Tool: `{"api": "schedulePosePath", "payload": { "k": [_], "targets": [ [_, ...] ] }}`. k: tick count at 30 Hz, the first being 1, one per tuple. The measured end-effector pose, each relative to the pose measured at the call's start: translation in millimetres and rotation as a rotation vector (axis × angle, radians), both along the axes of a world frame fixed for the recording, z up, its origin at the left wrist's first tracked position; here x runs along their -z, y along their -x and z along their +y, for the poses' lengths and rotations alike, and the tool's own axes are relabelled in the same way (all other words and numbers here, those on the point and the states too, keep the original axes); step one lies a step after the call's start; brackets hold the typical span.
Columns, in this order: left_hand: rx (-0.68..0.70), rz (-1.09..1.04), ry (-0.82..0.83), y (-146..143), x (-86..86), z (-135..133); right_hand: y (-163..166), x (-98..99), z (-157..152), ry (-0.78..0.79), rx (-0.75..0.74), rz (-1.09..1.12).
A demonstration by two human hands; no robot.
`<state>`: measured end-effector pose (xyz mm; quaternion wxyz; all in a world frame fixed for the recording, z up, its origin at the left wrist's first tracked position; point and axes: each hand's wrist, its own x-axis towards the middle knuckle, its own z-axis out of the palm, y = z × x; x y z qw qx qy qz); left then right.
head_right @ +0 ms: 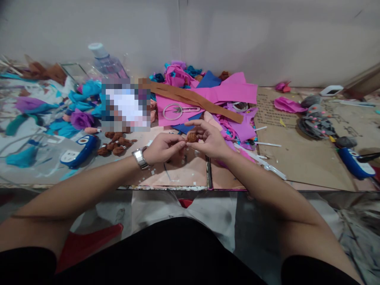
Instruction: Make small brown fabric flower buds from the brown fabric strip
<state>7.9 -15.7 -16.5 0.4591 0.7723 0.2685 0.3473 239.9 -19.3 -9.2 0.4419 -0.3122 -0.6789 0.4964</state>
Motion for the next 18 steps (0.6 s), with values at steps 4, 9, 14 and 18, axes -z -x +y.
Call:
{"api": "schedulePosePath", "payload": {
  "k": [4,9,14,18],
  "targets": [
    [-0.161,0.093,-0.472,2.2,-7.9,-3.5,2.5,-4.3,-1.8,0.024,0.020,0.051],
    [0.033,-0.068,0.183,-4.0,-6.6,-7.0,2.6,-7.7,-4.6,-0.015,-0.016,0.069],
    [0.185,-0.303,0.915,-8.6,-3.0,-8.4,0.2,-9.0,-7.8,-0.044,-0.079,0.029],
    [0.194,-0.300,0.871,-7.6,-4.7,-7.9,0.3,-7.5,-8.0,-0.053,-0.082,0.007]
  ]
}}
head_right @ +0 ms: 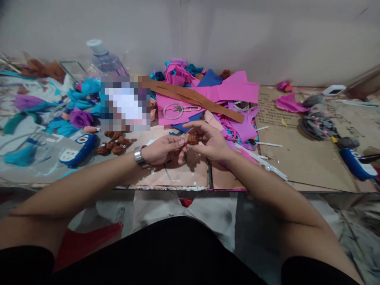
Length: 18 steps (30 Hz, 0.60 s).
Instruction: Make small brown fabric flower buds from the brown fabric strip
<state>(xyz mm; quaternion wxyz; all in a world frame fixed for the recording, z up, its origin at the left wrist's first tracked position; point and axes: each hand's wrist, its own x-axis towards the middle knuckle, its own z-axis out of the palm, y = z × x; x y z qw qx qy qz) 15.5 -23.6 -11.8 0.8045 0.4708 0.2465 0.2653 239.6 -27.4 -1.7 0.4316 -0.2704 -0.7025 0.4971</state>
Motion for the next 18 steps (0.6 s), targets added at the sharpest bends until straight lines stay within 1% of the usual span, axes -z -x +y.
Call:
{"api": "schedulePosePath", "payload": {
  "k": [3,7,11,13,15,16,18],
  "targets": [
    [-0.028,0.020,-0.113,0.2,-0.7,1.8,0.6,3.2,0.2,-0.063,0.019,-0.033],
    [-0.069,0.071,-0.275,-0.2,-0.5,3.4,-0.2,5.8,0.1,-0.238,0.088,-0.154],
    [-0.084,0.102,-0.279,-0.9,2.6,3.1,-2.6,4.8,1.6,-0.450,0.146,-0.294],
    [-0.083,0.095,-0.277,-1.5,5.0,3.1,-3.3,4.4,2.3,-0.507,0.163,-0.318],
    [-0.088,0.097,-0.292,-1.7,7.0,3.6,-3.1,4.5,2.2,-0.508,0.176,-0.328],
    [-0.090,0.106,-0.309,-1.5,7.6,4.0,-2.4,4.7,1.8,-0.483,0.186,-0.327],
    [-0.102,0.151,-0.400,-0.1,8.0,5.1,-0.2,5.2,0.6,-0.372,0.202,-0.297]
  ]
}}
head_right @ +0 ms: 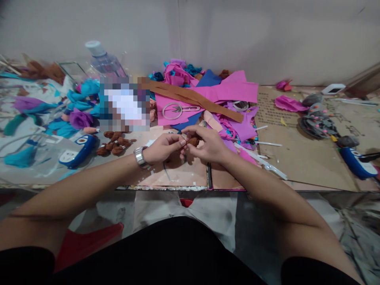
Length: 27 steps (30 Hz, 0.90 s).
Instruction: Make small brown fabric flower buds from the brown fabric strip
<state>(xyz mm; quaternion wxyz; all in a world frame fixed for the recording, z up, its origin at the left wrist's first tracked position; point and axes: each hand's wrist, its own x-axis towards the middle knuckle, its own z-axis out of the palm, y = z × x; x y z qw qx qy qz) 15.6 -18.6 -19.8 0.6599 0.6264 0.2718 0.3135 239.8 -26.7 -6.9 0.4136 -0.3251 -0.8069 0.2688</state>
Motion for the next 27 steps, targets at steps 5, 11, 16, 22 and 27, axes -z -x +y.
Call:
{"api": "schedulePosePath", "payload": {
  "k": [5,11,16,22,27],
  "targets": [
    [-0.184,0.337,-0.705,8.8,-0.5,3.9,7.0,1.6,-0.5,0.352,-0.007,0.218],
    [-0.230,0.488,-0.996,12.5,1.8,5.4,9.2,4.7,2.8,0.439,-0.018,0.310],
    [-0.239,0.487,-0.889,9.9,1.3,4.0,9.4,8.0,1.0,0.387,-0.041,0.296],
    [-0.246,0.469,-0.913,10.6,2.4,5.1,11.0,11.8,3.2,0.424,-0.044,0.326],
    [-0.233,0.359,-0.696,8.0,-0.7,2.2,11.8,11.9,4.1,0.397,-0.038,0.334]
  ]
}}
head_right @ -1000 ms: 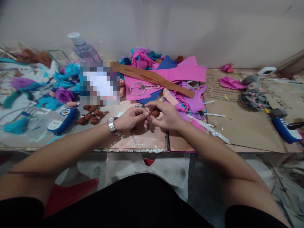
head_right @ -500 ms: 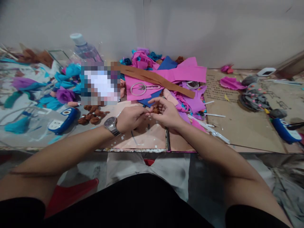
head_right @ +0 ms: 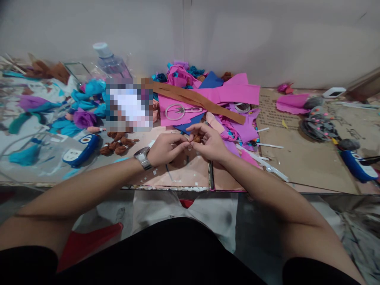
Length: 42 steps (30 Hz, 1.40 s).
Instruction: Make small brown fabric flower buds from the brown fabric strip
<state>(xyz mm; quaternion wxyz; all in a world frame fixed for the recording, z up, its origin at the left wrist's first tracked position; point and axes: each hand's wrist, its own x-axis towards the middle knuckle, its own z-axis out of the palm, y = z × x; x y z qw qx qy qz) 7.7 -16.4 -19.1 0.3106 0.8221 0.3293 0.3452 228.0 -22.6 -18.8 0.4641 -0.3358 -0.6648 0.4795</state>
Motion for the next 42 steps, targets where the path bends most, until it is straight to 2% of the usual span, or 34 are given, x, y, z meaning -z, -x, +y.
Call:
{"api": "schedulePosePath", "payload": {
  "k": [2,5,8,10,12,14,17,19,22,24,26,30,33,36,42],
  "targets": [
    [0.108,-0.107,0.286,-2.8,0.2,-0.6,-0.3,-1.8,-1.7,-0.032,0.005,-0.016],
    [0.332,-0.277,0.814,-6.7,3.3,1.2,-1.6,-5.3,-4.7,-0.071,0.010,-0.055],
    [0.375,-0.393,1.034,-7.4,6.7,4.1,-3.4,-7.8,-6.2,-0.120,-0.023,-0.095],
    [0.373,-0.391,1.044,-6.2,7.3,5.2,-4.6,-8.5,-6.3,-0.151,-0.038,-0.107],
    [0.373,-0.329,0.962,-4.5,6.4,5.2,-5.4,-8.1,-5.9,-0.161,-0.041,-0.111],
    [0.347,-0.207,0.754,-2.9,4.3,4.8,-5.4,-7.1,-5.2,-0.146,-0.043,-0.118],
    [0.202,0.039,0.254,-1.2,0.5,4.4,-3.7,-5.0,-4.1,-0.129,-0.024,-0.138],
    [0.104,0.166,0.001,-0.7,-1.5,4.5,-1.6,-3.9,-3.5,-0.119,0.009,-0.138],
    [0.051,0.223,-0.096,-0.9,-2.3,3.9,1.7,-3.6,-3.1,-0.090,0.046,-0.108],
    [0.062,0.167,-0.035,-2.1,-1.0,2.5,2.9,-4.3,-3.2,-0.087,0.059,-0.096],
    [0.110,0.036,0.147,-4.6,1.1,0.4,3.1,-5.4,-3.9,-0.091,0.059,-0.093],
    [0.278,-0.337,0.826,-10.9,1.2,-4.2,1.6,-7.4,-6.8,-0.116,0.031,-0.072],
    [0.298,-0.525,1.170,-11.8,-4.8,-5.5,0.2,-7.6,-9.3,-0.156,-0.014,-0.082],
    [0.352,-0.498,1.288,-8.5,-10.2,-4.1,-0.9,-7.2,-11.2,-0.195,-0.052,-0.109],
    [0.416,-0.450,1.235,-1.9,-6.1,4.2,-0.5,-7.1,-13.3,-0.177,-0.020,-0.103]
  ]
}}
